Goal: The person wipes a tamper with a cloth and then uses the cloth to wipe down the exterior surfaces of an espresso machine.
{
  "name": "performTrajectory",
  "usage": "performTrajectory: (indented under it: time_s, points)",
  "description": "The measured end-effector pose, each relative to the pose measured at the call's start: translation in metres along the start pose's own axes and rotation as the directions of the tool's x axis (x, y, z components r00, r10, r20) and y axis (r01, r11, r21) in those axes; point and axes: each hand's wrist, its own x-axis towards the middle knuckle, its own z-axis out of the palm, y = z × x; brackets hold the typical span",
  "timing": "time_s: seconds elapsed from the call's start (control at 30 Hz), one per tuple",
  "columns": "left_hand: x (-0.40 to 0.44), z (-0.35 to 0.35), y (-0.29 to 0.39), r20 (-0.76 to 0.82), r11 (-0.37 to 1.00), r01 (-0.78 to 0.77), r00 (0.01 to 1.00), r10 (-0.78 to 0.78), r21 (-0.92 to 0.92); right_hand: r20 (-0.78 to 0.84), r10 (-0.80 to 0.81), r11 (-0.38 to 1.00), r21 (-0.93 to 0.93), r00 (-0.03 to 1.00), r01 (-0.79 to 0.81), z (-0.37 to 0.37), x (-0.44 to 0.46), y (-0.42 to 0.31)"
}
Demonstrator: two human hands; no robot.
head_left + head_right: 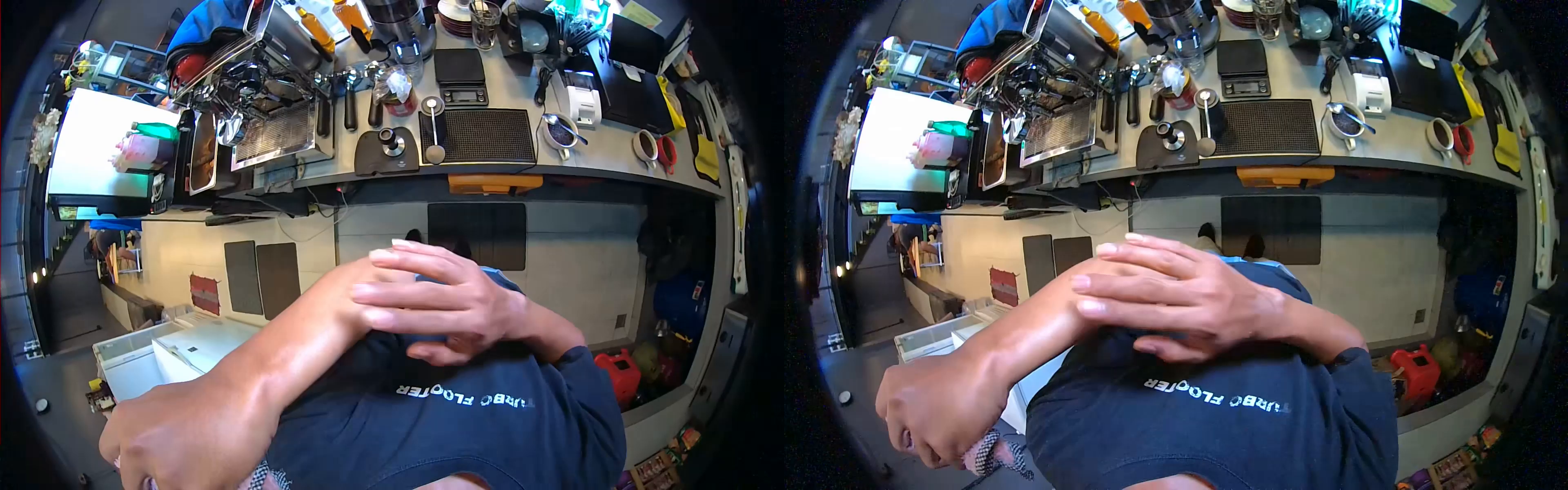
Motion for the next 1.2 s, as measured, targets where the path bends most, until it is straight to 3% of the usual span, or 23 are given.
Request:
performTrajectory:
  time_s: [0.03, 0.23, 0.4, 0.53, 0.6, 0.73, 0.87, 0.93, 0.97, 1.0, 1.03, 1.07, 1.1, 1.13, 1.2]
  points:
    - [-0.002, 0.003, -0.001, -0.005, 1.0, -0.004, 1.0, 0.004, 0.015, 0.094, -0.026, 0.998, -0.062, 0.995, 0.032, 0.0, 0.001, -0.001]
    - [-0.017, 0.01, 0.001, -0.027, 0.995, -0.022, 0.999, 0.024, 0.094, 0.042, 0.076, 0.987, -0.145, 0.996, -0.069, -0.014, -0.039, 0.012]
    - [-0.021, 0.013, -0.006, -0.043, 0.99, -0.025, 0.999, 0.031, 0.141, -0.1, -0.05, 0.999, 0.01, 0.994, 0.051, 0.012, 0.004, 0.001]
    - [-0.024, 0.015, -0.009, -0.052, 0.982, -0.029, 0.998, 0.039, 0.186, -0.048, 0.077, 0.984, 0.165, 0.996, -0.068, 0.007, -0.018, 0.012]
    - [-0.025, 0.015, -0.011, -0.053, 0.976, -0.035, 0.998, 0.047, 0.214, -0.15, 0.09, 0.981, 0.185, 0.985, -0.061, 0.017, -0.012, 0.017]
    - [-0.022, 0.009, -0.01, -0.017, 0.953, -0.045, 0.998, 0.053, 0.298, -0.173, 0.092, 0.975, 0.215, 0.981, -0.053, 0.027, 0.0, 0.024]
    - [-0.014, -0.001, -0.006, 0.014, 0.914, -0.064, 0.998, 0.064, 0.4, 0.168, 0.3, 0.861, 0.376, 0.939, -0.342, 0.041, -0.036, 0.057]
    - [-0.044, -0.026, 0.01, -0.068, 0.879, 0.188, 0.982, -0.176, 0.438, 0.425, 0.473, 0.695, 0.358, 0.772, -0.623, 0.049, -0.063, 0.076]
    - [-0.063, -0.004, -0.03, -0.494, 0.575, 0.214, 0.778, 0.389, 0.79, 0.441, 0.459, 0.7, 0.355, 0.771, -0.62, 0.059, -0.073, 0.085]
    - [-0.09, -0.015, -0.007, -0.613, 0.588, 0.428, 0.775, 0.151, 0.686, 0.39, 0.569, 0.473, 0.566, 0.724, -0.676, 0.07, -0.082, 0.092]
    - [-0.121, -0.027, 0.019, -0.704, 0.542, 0.627, 0.705, -0.089, 0.559, 0.369, 0.672, 0.21, 0.736, 0.642, -0.644, 0.078, -0.085, 0.097]
    - [-0.133, -0.035, 0.027, -0.846, 0.324, 0.808, 0.531, -0.037, 0.493, 0.383, 0.662, 0.21, 0.73, 0.644, -0.65, 0.083, -0.084, 0.1]
    - [-0.144, -0.042, 0.031, -0.938, 0.109, 0.932, 0.341, 0.067, 0.347, 0.375, 0.692, 0.087, 0.805, 0.616, -0.587, 0.089, -0.083, 0.101]
    - [-0.163, -0.049, 0.034, -0.982, 0.04, 0.986, 0.157, 0.109, 0.162, 0.373, 0.722, -0.034, 0.861, 0.583, -0.508, 0.093, -0.081, 0.102]
    - [-0.211, -0.067, 0.028, -0.914, -0.248, 0.959, 0.221, 0.339, 0.14, 0.373, 0.777, -0.246, 0.922, 0.507, -0.3, 0.103, -0.072, 0.108]
